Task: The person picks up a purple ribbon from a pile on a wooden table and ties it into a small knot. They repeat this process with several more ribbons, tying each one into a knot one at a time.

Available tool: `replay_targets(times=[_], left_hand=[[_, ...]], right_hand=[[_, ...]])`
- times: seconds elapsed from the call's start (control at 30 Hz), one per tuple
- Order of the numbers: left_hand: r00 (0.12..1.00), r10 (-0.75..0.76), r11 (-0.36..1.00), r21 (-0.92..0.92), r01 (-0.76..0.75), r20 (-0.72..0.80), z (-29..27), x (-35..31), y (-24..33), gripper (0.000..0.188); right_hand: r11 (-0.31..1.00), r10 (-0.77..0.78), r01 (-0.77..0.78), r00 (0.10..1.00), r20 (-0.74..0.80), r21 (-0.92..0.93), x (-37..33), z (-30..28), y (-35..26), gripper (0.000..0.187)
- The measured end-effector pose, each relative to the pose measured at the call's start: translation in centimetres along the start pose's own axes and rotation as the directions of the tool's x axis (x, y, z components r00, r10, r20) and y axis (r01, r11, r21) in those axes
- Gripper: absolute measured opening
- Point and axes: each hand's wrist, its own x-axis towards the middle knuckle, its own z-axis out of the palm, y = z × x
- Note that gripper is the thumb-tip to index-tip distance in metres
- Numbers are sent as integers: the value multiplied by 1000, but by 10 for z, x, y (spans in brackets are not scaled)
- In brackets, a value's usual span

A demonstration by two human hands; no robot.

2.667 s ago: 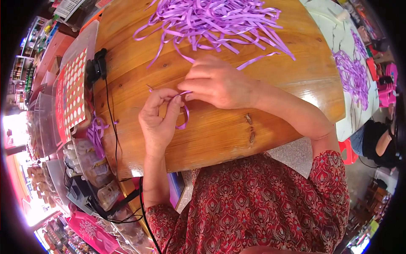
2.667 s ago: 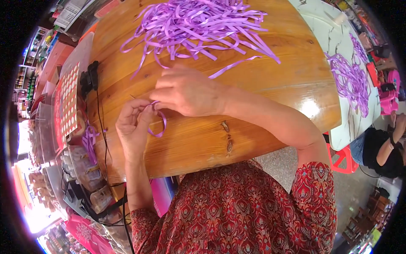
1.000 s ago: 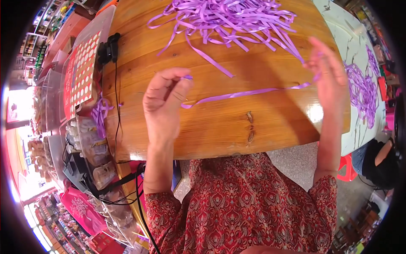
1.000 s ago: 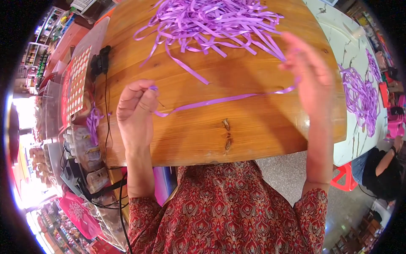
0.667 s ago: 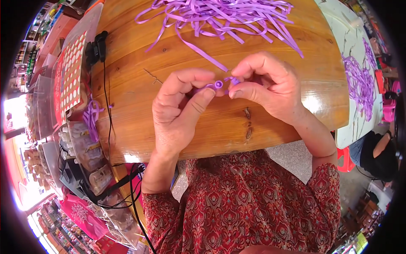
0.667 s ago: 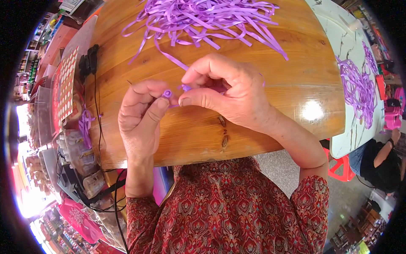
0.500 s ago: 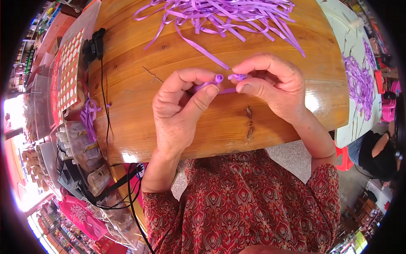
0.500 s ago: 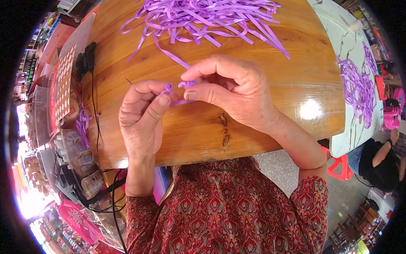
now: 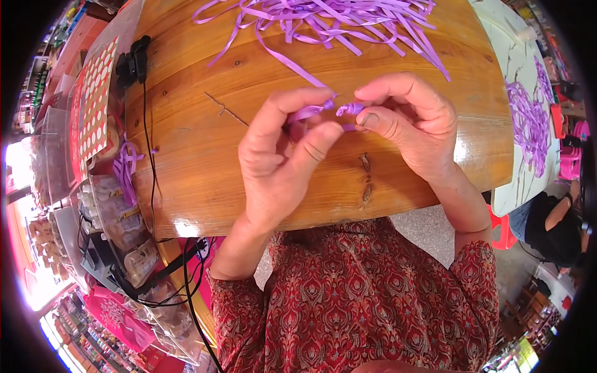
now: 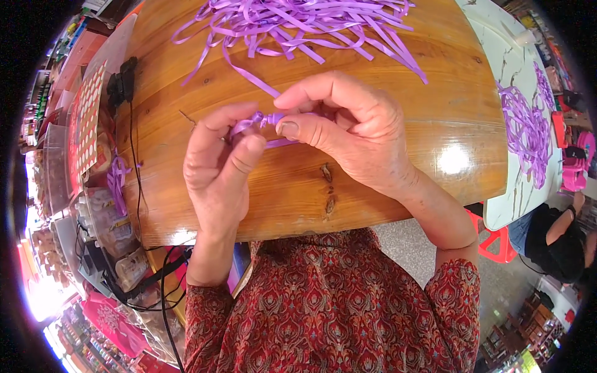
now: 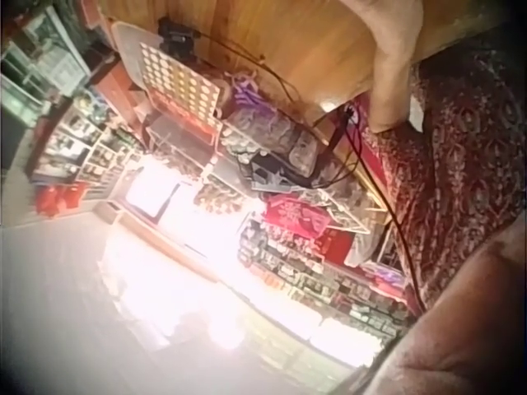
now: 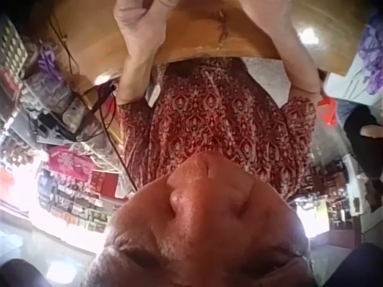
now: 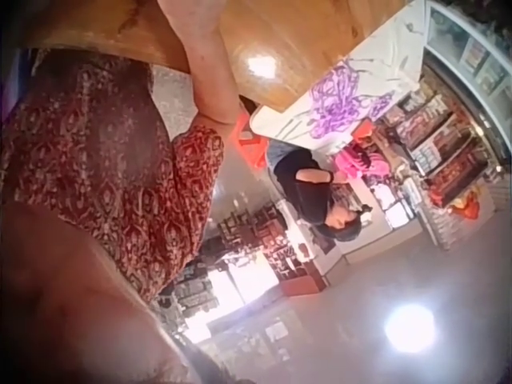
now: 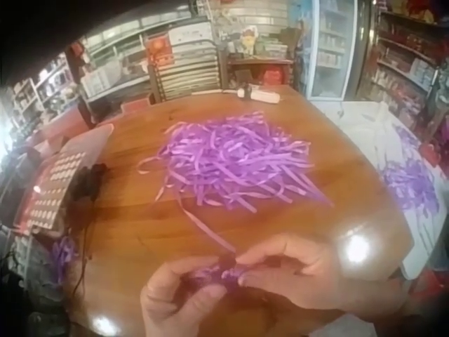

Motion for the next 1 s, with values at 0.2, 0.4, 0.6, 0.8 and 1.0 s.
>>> replay_targets(times=[0.2, 0.4, 0.6, 0.8, 1.0], left_hand=[[988, 96, 994, 50, -102, 122, 6, 4, -6, 25], [962, 249, 962, 84, -259, 113, 5, 1, -12, 23], [966, 251, 968, 2, -252, 62, 6, 0, -17, 19], [970, 223, 974, -73, -217, 97, 5, 4, -20, 17], [978, 206, 971, -131, -201, 33, 7, -1, -19, 11]], right_hand=[[999, 2, 0, 999, -42, 48, -1, 5, 3, 13], [984, 133, -131, 991, -8, 119, 1, 5, -4, 11], [975, 216, -219, 974, 64, 42, 1, 5, -4, 9], [945, 276, -294, 952, 135, 141, 3, 3, -2, 10], [956, 254, -275, 950, 180, 103, 0, 9, -6, 10]])
